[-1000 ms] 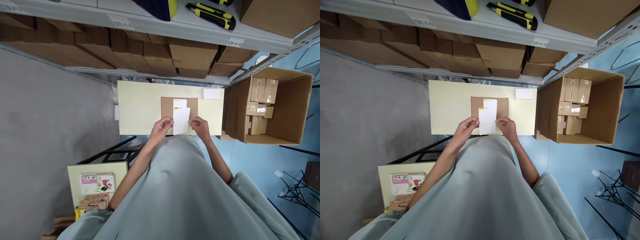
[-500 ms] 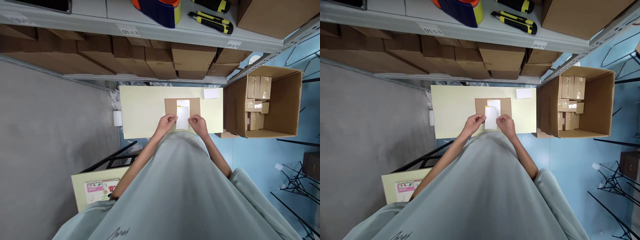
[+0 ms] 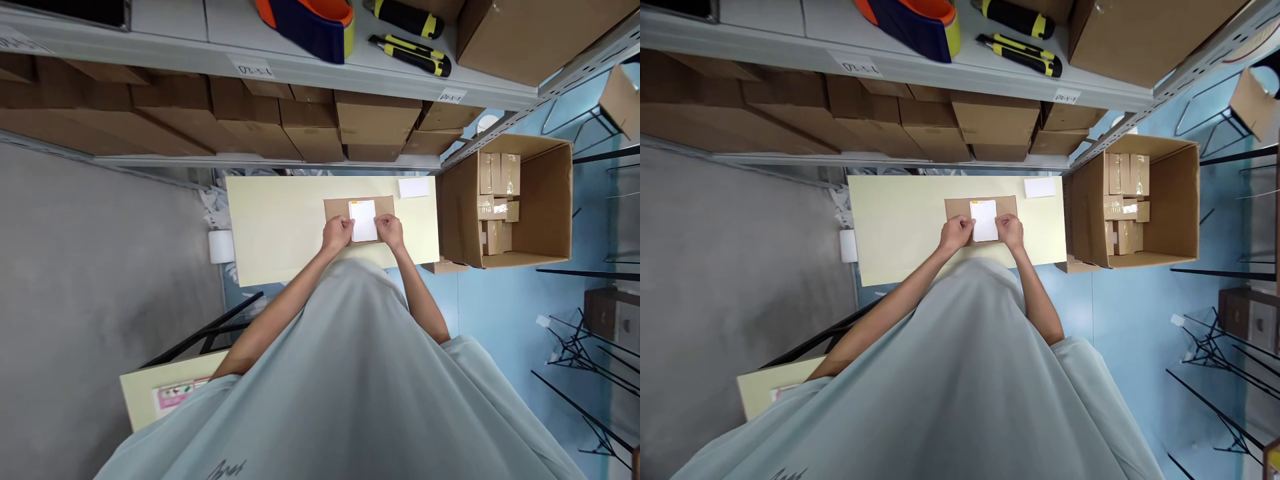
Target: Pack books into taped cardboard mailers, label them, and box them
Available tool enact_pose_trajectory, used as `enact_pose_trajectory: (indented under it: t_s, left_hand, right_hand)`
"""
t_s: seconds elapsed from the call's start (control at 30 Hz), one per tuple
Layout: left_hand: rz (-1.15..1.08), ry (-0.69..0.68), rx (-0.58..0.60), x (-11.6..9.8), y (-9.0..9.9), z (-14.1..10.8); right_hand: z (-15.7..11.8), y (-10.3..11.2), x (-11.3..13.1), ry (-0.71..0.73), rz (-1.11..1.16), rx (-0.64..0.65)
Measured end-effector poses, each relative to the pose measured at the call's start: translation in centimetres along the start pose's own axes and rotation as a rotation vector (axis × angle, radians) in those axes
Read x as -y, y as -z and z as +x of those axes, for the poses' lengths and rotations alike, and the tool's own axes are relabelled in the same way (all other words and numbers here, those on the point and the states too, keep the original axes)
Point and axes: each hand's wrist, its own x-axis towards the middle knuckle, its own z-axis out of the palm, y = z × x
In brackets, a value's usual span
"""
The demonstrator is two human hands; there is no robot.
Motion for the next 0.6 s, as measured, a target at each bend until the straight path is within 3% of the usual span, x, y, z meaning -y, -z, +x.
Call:
enact_pose_trajectory:
  t_s: [0.6]
  left_hand:
    - [0.101, 0.058, -0.019, -0.4, -0.5, 1.2]
  right_hand:
    - [0.9, -0.6, 1.0, -0.055, -0.171, 0.021]
